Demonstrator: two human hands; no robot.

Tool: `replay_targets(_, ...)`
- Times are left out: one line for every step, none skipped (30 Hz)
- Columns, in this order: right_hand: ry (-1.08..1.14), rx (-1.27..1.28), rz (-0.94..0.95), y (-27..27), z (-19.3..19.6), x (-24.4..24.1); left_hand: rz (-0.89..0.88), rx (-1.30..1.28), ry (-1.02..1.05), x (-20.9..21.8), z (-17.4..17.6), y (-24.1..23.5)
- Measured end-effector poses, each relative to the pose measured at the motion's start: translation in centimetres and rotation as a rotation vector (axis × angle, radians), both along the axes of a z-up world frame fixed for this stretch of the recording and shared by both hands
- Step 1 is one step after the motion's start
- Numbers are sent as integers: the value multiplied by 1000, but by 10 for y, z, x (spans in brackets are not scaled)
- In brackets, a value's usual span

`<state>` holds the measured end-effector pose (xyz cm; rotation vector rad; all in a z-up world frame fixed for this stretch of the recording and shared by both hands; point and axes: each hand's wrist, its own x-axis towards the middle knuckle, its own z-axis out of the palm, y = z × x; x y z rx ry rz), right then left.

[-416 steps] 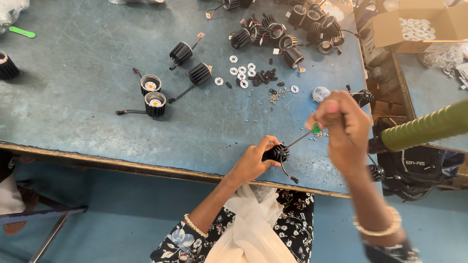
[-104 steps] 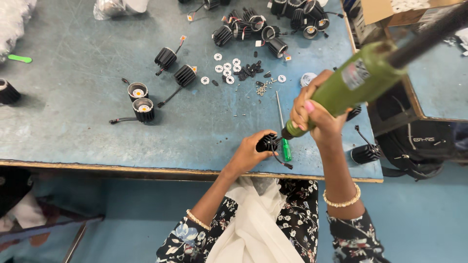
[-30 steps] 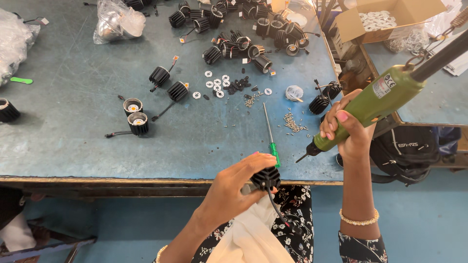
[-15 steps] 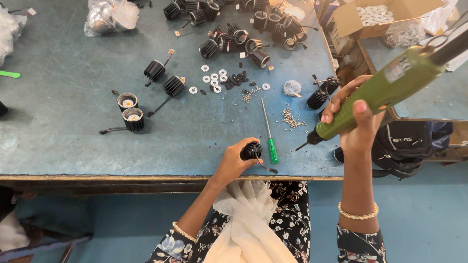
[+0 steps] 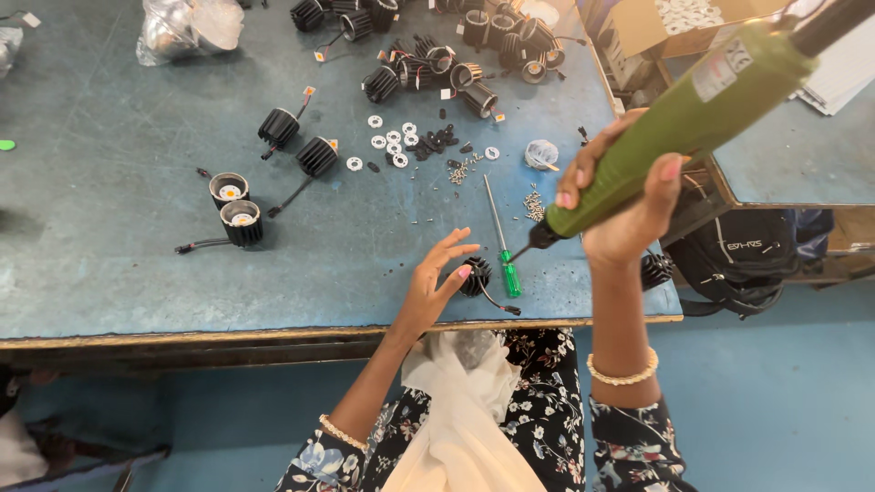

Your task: The person assembles LED light components by hand, using a power screwdriver to secure wires and a white plastic cap onto a black heat sink.

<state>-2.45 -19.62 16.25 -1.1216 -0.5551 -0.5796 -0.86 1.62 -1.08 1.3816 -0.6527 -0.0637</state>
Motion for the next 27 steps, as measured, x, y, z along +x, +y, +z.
replay_targets(-7,5,5,7,1,2,18,19,-5,1,-2,-1)
replay_targets(-14,10,10,15,2,3,37,38,-9,3,-4,-2)
replay_targets(-23,2,12,21,2,5,57,57,-13,3,-7,-3)
replay_targets(-29,1,16,25,4,5,57,44,-10,4,-9,-3)
replay_targets(-32,3,37,32,3,8,57,32,-8,5,-11,-4)
replay_targets(-32,10,59,37,3,9,57,20,-5,6,-13,-4)
replay_targets(-29,21,84,40,3,11,58,-15,-7,8,-15,-5)
replay_targets(-27,31,109,44,2,13,59,-49,-8,9,-16,-6)
replay_targets(-21,45,128,46,1,14,51,-86,-8,9,-18,-8)
replay_targets(-16,58,148,48,0,15,93,-64,-25,9,-20,-7)
replay_targets(-4,96,149,49,-2,15,118,-45,-43,10,-21,-6)
replay_targets(8,133,150,54,-5,17,144,-27,-61,10,-21,-6)
replay_targets(12,170,136,55,-6,17,161,-26,-78,11,-21,-6)
replay_targets(28,171,172,55,-6,17,178,-26,-94,9,-21,-4)
replay_targets(40,174,201,56,-5,17,187,-25,-113,9,-19,-3)
replay_targets(55,191,180,60,-4,18,192,-46,-118,8,-18,-3)
replay_targets(70,211,160,63,-3,19,197,-65,-122,7,-17,-1)
replay_targets(39,163,147,61,1,20,235,-30,-114,7,-17,-1)
replay_targets(17,119,147,60,5,20,287,13,-102,5,-17,0)
replay_targets(6,98,119,58,9,19,305,-1,-65,5,-17,-2)
replay_targets(-1,78,104,58,12,19,335,-12,-27,5,-18,-2)
replay_targets(-7,58,89,57,15,18,364,-22,12,7,-20,-1)
replay_targets(1,57,85,56,17,16,379,-42,51,10,-22,-1)
replay_targets(8,56,81,54,19,14,393,-61,89,15,-23,-4)
replay_targets(16,54,83,53,21,12,412,-81,127,17,-25,-6)
replay_targets(17,54,72,52,22,10,429,-34,142,18,-27,-6)
replay_targets(19,51,65,50,23,8,447,10,158,21,-29,-7)
